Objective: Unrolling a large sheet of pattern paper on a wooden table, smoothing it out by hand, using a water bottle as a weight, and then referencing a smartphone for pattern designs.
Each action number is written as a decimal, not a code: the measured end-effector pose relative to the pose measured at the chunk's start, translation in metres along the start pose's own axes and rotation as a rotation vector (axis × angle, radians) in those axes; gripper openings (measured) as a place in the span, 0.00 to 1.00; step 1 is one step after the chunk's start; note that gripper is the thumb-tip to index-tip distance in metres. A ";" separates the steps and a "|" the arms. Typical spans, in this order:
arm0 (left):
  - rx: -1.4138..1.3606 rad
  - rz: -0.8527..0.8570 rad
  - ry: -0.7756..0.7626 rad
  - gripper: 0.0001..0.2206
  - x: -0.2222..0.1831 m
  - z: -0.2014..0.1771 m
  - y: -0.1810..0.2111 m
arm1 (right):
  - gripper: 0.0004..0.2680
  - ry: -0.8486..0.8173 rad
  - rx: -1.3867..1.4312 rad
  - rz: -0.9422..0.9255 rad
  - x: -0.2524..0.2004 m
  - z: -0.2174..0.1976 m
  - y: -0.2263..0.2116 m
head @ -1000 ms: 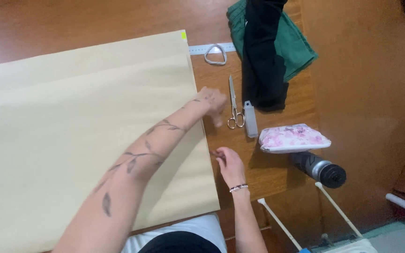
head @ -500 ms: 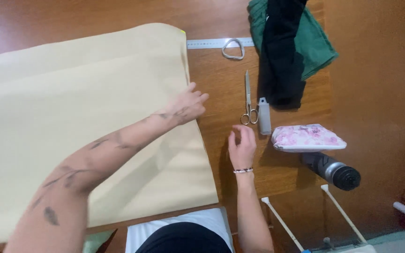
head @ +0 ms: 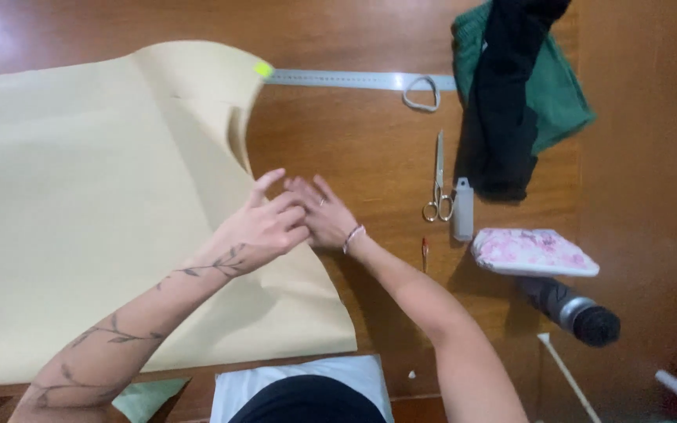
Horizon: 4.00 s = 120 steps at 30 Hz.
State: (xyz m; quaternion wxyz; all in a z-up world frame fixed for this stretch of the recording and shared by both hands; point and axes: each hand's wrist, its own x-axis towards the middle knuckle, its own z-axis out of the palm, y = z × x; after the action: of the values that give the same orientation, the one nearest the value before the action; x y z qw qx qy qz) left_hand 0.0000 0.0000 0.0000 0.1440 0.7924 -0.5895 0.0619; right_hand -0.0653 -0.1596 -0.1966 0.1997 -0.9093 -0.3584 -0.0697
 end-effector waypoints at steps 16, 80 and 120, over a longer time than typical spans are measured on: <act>-0.128 -0.380 -0.036 0.12 -0.013 0.104 0.047 | 0.16 0.211 -0.429 0.693 0.007 -0.033 0.237; -0.468 -2.213 0.413 0.10 -0.722 -0.127 0.023 | 0.23 0.131 0.150 1.841 -0.093 -0.030 -0.245; -0.310 -2.339 0.477 0.22 -0.686 -0.103 -0.002 | 0.04 0.272 0.433 2.073 -0.103 -0.024 -0.240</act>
State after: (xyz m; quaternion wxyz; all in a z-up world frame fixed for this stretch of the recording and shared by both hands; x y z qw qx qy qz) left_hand -0.1945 0.6606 -0.0861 0.3122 0.7904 0.5260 -0.0325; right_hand -0.3035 -0.0742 -0.1269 0.3572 -0.7001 0.6104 0.0983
